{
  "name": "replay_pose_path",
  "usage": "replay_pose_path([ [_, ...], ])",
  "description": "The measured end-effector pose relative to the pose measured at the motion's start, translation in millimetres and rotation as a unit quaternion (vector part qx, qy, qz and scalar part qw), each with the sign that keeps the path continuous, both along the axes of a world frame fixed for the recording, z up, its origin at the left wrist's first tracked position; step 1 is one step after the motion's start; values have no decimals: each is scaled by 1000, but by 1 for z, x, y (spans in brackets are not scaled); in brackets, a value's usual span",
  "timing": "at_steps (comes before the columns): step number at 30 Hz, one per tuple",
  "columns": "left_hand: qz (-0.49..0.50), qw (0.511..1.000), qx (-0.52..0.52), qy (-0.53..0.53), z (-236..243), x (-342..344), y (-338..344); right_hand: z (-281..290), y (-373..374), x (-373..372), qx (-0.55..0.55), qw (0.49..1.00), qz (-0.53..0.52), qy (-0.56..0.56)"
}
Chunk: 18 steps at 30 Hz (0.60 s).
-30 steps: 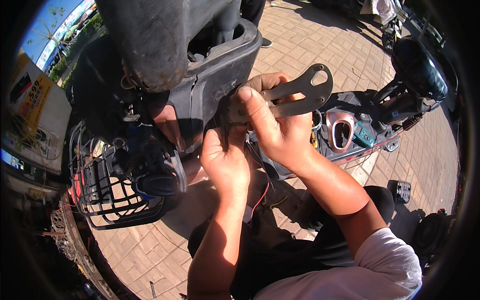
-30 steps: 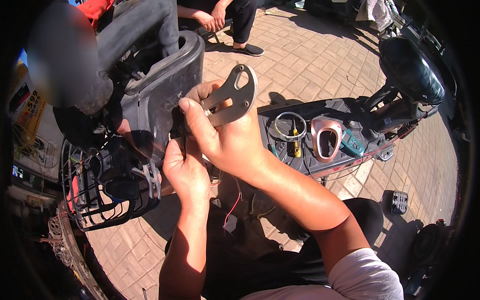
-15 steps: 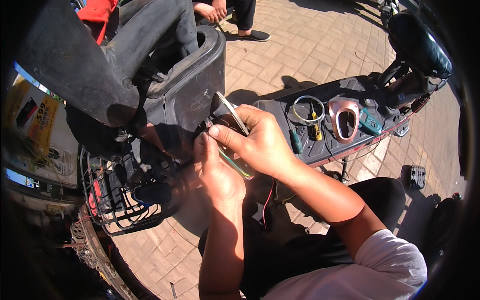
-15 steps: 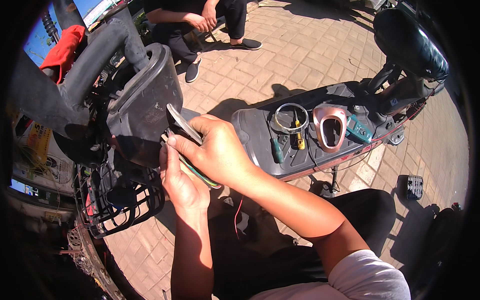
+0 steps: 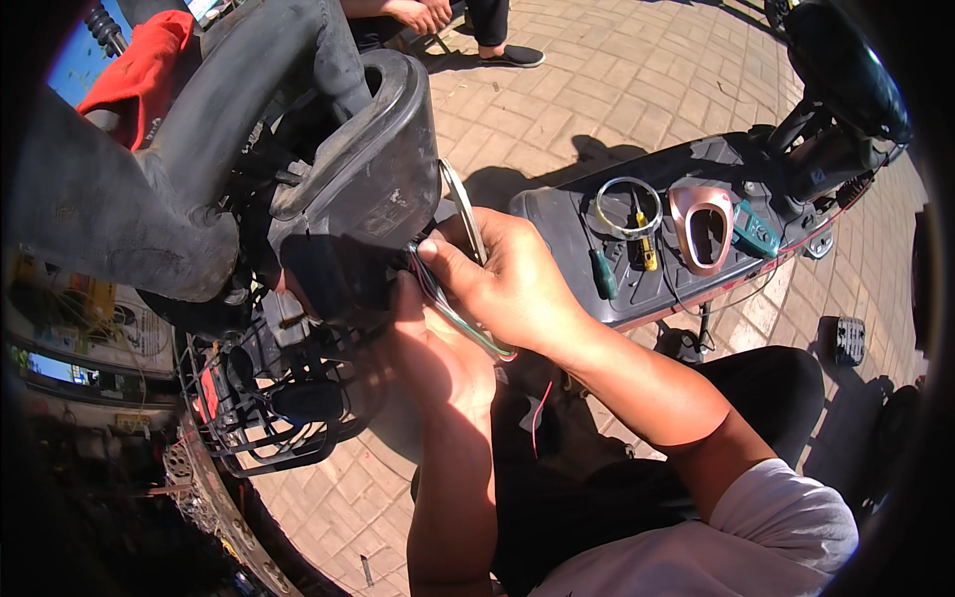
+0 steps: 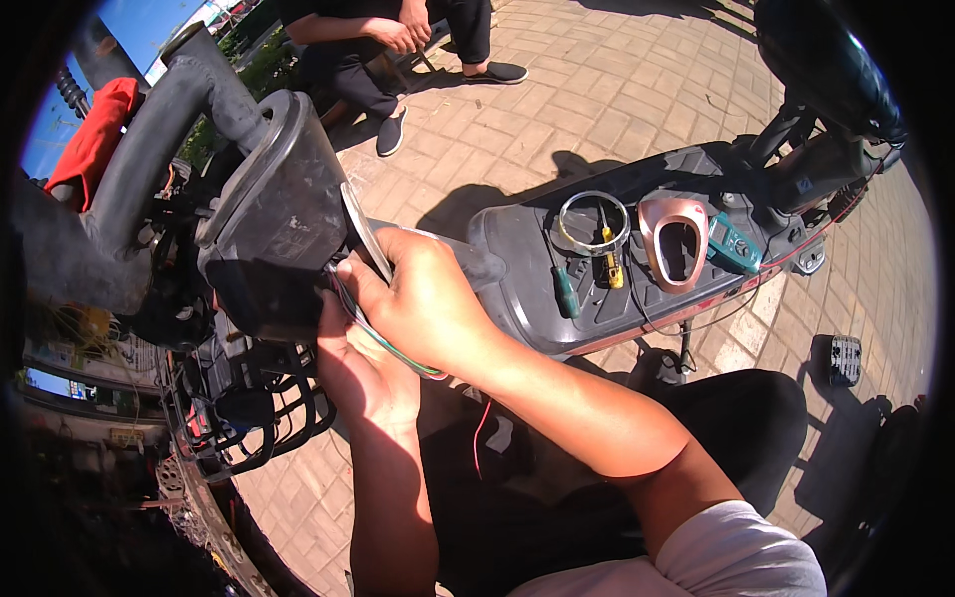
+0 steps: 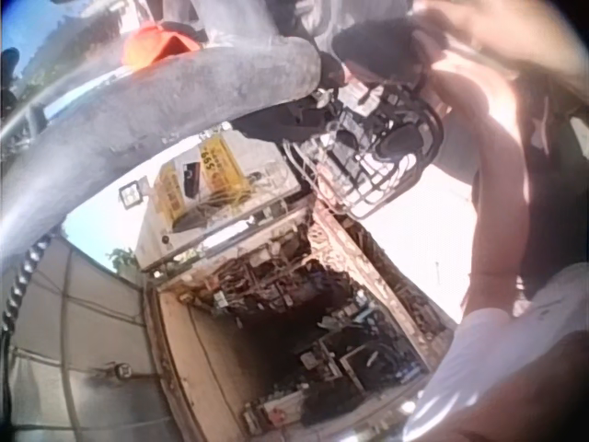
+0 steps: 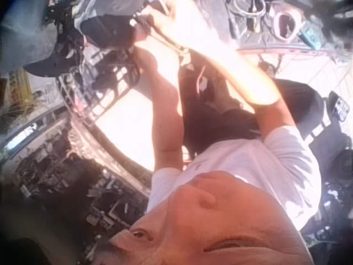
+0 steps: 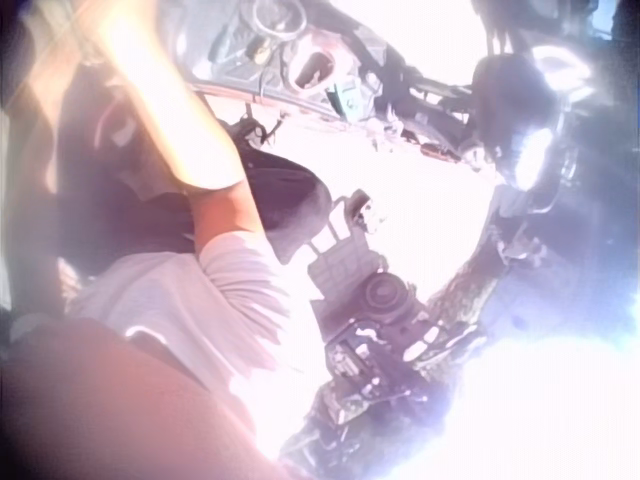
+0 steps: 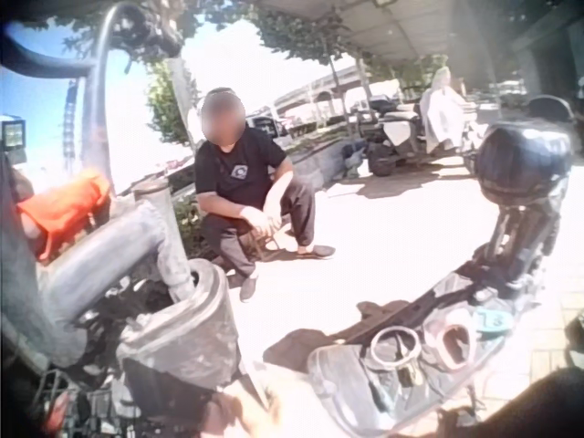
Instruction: The person repairs an electric scooter's handlebar wiring. They strip and twist wires, use a multimeter to test connections, and secure the wiring with electrical tape and a metal bracket. Tools and parts are placed on the scooter's footboard during the process.
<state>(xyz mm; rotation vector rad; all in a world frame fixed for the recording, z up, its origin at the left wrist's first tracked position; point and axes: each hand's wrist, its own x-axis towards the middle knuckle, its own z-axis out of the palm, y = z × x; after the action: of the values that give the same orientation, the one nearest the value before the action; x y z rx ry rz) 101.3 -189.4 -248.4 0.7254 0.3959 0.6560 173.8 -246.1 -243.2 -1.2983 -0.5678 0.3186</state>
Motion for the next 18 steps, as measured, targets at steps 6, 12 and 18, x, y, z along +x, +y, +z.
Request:
replay_pose_path([
  [6,-35,987,139,-75,-10,-10,2,5,-25,-3,59,997,23,39],
  [12,87,972,216,27,-11,-6,-5,31,-46,6,178,983,-13,49],
  [18,114,939,323,20,-19,-2,-2,29,-23,-1,243,962,-92,82],
])
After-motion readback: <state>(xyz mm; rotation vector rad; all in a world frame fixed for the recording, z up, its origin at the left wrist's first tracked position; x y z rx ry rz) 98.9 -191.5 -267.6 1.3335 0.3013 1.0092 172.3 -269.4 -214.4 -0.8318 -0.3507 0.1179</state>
